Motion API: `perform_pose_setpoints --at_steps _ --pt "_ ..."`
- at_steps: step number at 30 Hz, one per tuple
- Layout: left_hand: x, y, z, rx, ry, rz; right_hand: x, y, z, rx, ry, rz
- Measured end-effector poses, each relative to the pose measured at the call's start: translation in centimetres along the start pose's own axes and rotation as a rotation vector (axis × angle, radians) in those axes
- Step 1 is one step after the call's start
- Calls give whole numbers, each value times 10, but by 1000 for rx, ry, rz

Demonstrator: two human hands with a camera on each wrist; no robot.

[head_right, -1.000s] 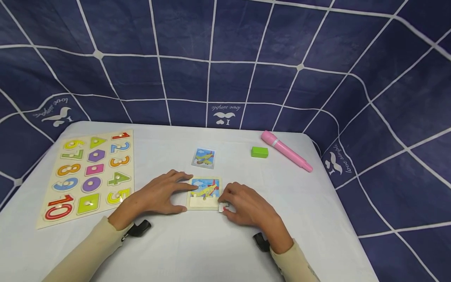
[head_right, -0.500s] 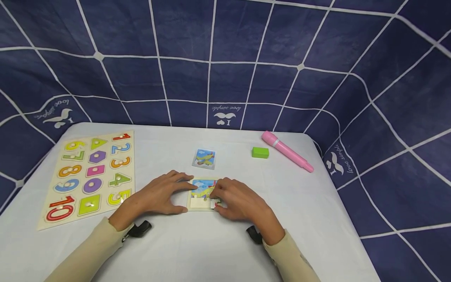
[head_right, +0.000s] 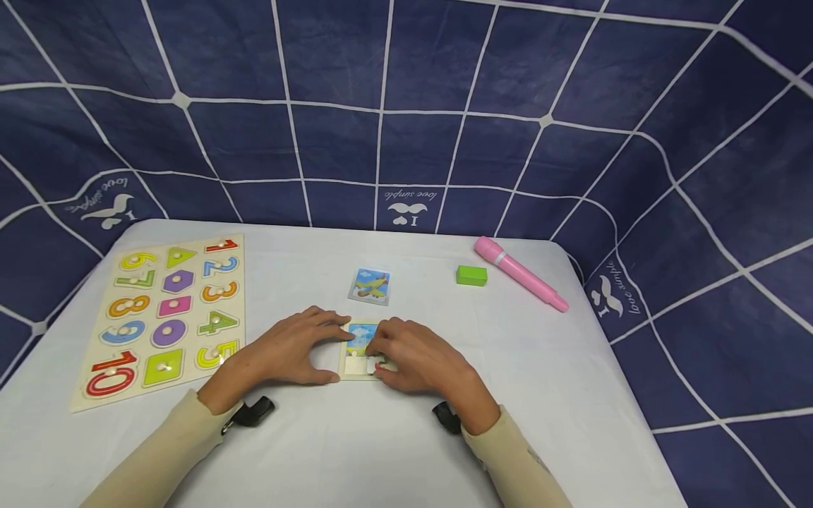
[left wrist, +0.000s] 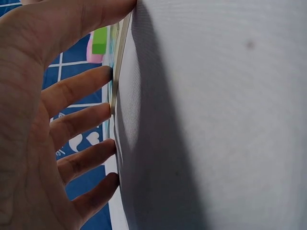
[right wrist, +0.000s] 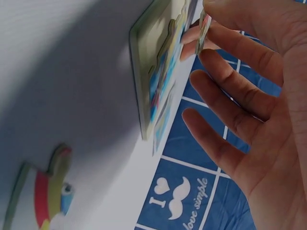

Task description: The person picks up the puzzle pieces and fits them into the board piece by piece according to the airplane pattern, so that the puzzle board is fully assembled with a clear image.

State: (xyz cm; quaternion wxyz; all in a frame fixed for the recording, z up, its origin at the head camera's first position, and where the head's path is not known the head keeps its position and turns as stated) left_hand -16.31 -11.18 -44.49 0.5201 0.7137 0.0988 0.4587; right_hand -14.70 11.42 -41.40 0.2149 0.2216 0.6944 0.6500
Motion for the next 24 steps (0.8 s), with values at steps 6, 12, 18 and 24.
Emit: perform_pose_setpoints --at_steps 6,12,18,24 --pt "0 0 1 5 -2 -2 -3 0 -6 16 18 -9" --pt "-1 0 0 3 -1 5 -5 -3 -9 19 26 -9" --pt "-2 0 0 1 4 17 -9 -8 -15 13 32 -12" --pt "-4 1 1 6 9 21 -11 -12 -18 17 32 5"
Point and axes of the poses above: each hand's wrist, its own z-axis away from the middle knuckle, its own y-axis out of the back of the hand, x = y × z, the point moved 4 cm from there along -z, towards the middle knuckle, and after that the axes turned 11 degrees about z, right-handed, at the moved point
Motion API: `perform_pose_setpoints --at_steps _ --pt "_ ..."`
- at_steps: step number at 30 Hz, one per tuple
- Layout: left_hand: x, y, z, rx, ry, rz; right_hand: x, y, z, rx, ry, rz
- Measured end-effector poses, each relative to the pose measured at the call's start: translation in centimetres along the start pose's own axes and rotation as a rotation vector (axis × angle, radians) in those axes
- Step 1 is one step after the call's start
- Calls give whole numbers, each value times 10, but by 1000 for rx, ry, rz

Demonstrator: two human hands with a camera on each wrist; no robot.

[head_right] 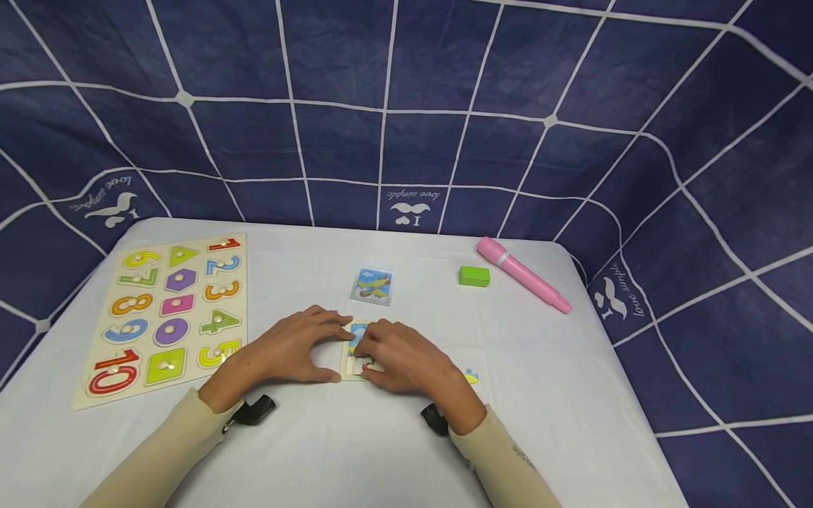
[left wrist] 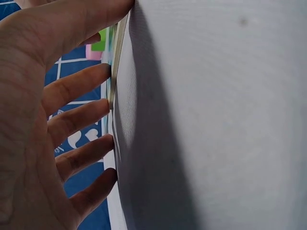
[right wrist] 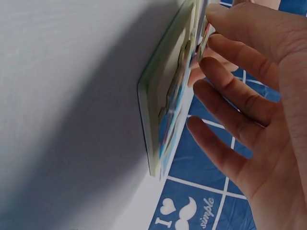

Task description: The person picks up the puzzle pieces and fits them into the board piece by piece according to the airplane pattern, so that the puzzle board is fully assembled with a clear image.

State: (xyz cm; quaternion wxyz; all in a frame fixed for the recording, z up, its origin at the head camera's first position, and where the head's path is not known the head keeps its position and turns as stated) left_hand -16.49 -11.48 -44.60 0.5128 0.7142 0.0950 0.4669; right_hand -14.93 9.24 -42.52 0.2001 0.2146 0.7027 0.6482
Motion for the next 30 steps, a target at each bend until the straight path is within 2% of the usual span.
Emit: perform_pose_setpoints --at_steps 17,30 --pt "0 1 -1 4 -10 4 -7 -9 -7 -5 17 62" --pt "0 0 0 0 -10 2 -8 -11 -8 -6 10 63"
Point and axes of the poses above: each hand's wrist, its own z-axis away from the middle knuckle, its own y-axis out of the back of the hand, x = y × z, the point moved 4 cm from there along -z, towards the middle knuckle, and after that the axes turned 11 degrees about z, right-handed, at the moved point
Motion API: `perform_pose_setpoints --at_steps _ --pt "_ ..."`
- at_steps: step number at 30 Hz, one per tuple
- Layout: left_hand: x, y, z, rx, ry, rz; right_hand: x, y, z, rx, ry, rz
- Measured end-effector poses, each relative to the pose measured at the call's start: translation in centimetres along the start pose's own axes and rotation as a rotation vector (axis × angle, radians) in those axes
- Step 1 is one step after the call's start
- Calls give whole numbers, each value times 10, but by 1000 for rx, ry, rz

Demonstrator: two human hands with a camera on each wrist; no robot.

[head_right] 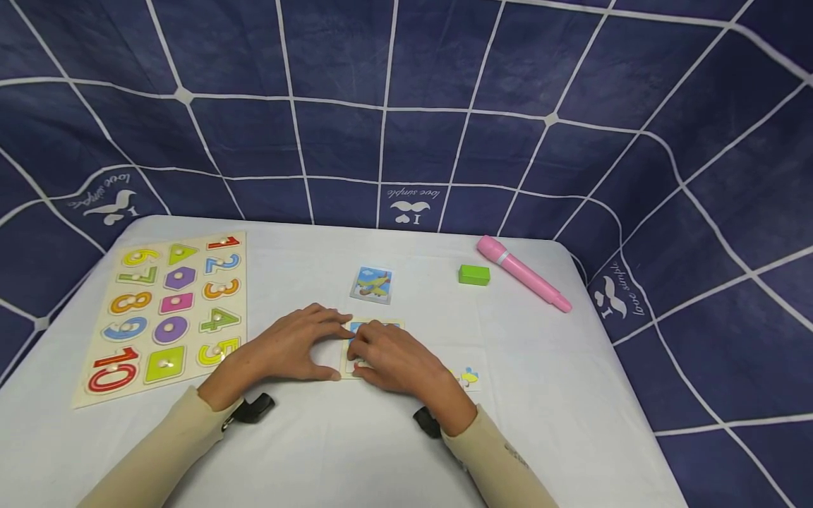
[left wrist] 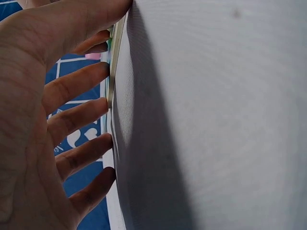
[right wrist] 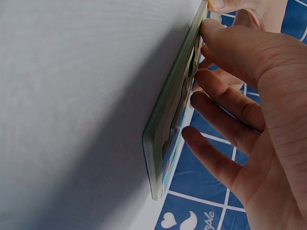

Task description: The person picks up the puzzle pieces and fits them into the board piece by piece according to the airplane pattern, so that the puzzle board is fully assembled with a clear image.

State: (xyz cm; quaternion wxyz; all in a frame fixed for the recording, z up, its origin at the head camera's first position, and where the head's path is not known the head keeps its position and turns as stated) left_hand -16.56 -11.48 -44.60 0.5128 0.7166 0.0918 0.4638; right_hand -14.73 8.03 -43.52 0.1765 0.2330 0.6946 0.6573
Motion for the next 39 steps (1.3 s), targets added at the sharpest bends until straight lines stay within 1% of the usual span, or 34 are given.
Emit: perform_pose_setpoints --at_steps 7,15,21,25,28,34,39 --pt "0 -1 -1 2 -10 0 1 1 0 -1 0 -12" --pt "-1 0 -2 -2 -12 1 5 5 4 22 34 -30" --pt "0 0 -2 -10 -11 -6 11 10 10 34 11 -63" --pt "3 -1 -2 -2 10 -11 17 12 18 38 -15 -65" --pt "9 -3 -4 11 45 -20 22 13 26 36 -37 -70" --pt "19 -11 -7 60 111 -62 29 15 41 42 -66 -56" --pt "21 -15 -7 103 133 -76 32 14 50 56 -66 -44"
Point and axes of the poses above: each hand's wrist, its own z-axis away from the middle knuckle, its own y-axis out of the back of the hand, x = y × z, the point moved 4 cm from there along -z, towards the middle knuckle, and after that the axes turned 11 degrees about z, right-handed, at the moved point
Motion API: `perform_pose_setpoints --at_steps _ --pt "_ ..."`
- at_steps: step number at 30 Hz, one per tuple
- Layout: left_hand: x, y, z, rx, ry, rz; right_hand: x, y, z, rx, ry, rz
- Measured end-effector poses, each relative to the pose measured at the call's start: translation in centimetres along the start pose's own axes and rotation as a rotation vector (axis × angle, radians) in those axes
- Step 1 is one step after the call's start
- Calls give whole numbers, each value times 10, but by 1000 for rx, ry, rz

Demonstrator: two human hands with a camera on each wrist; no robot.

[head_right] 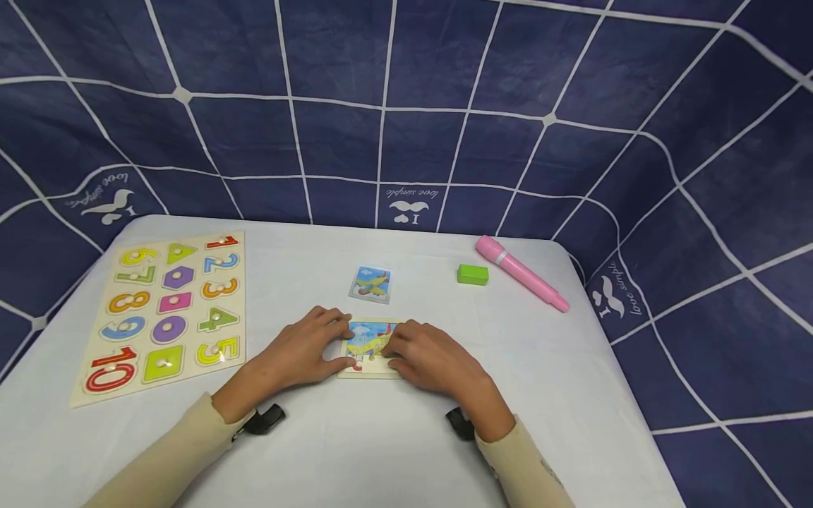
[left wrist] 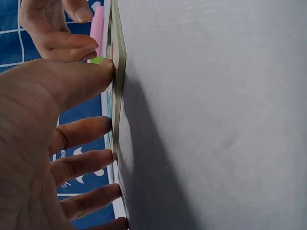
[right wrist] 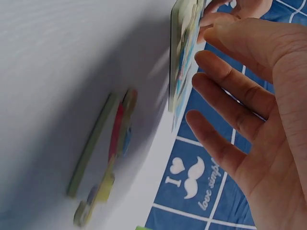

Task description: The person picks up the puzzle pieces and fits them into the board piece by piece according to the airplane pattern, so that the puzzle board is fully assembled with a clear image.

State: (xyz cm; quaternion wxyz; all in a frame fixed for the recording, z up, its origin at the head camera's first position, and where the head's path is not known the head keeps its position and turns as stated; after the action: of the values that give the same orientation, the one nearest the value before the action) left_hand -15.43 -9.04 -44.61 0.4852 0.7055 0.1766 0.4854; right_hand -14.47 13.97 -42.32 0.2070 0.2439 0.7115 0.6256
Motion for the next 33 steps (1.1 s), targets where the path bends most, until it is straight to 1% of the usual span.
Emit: perform_pose_setpoints --at_steps 4,10,18,23,33 --pt "1 0 1 14 -1 -5 4 2 8 2 -22 7" --pt "2 -1 -1 18 -1 -2 11 6 22 -13 -65 4" --pt "0 2 -1 2 2 21 19 11 37 -21 -124 -7" --pt "-2 5 1 -23 7 45 24 9 45 -16 -150 -15" --pt "-8 10 4 -111 12 83 26 6 57 -21 -200 -54"
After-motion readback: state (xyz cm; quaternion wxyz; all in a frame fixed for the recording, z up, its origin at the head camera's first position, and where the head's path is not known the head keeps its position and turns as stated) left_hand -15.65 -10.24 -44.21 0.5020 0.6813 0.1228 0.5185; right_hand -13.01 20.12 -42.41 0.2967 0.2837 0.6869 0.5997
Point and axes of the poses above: each hand's wrist, its own z-axis away from the middle knuckle, its own y-axis out of the back of the hand, x = y × z, the point moved 4 cm from there along -z, towards the middle knuckle, and after that the axes turned 11 degrees about z, right-handed, at the moved point
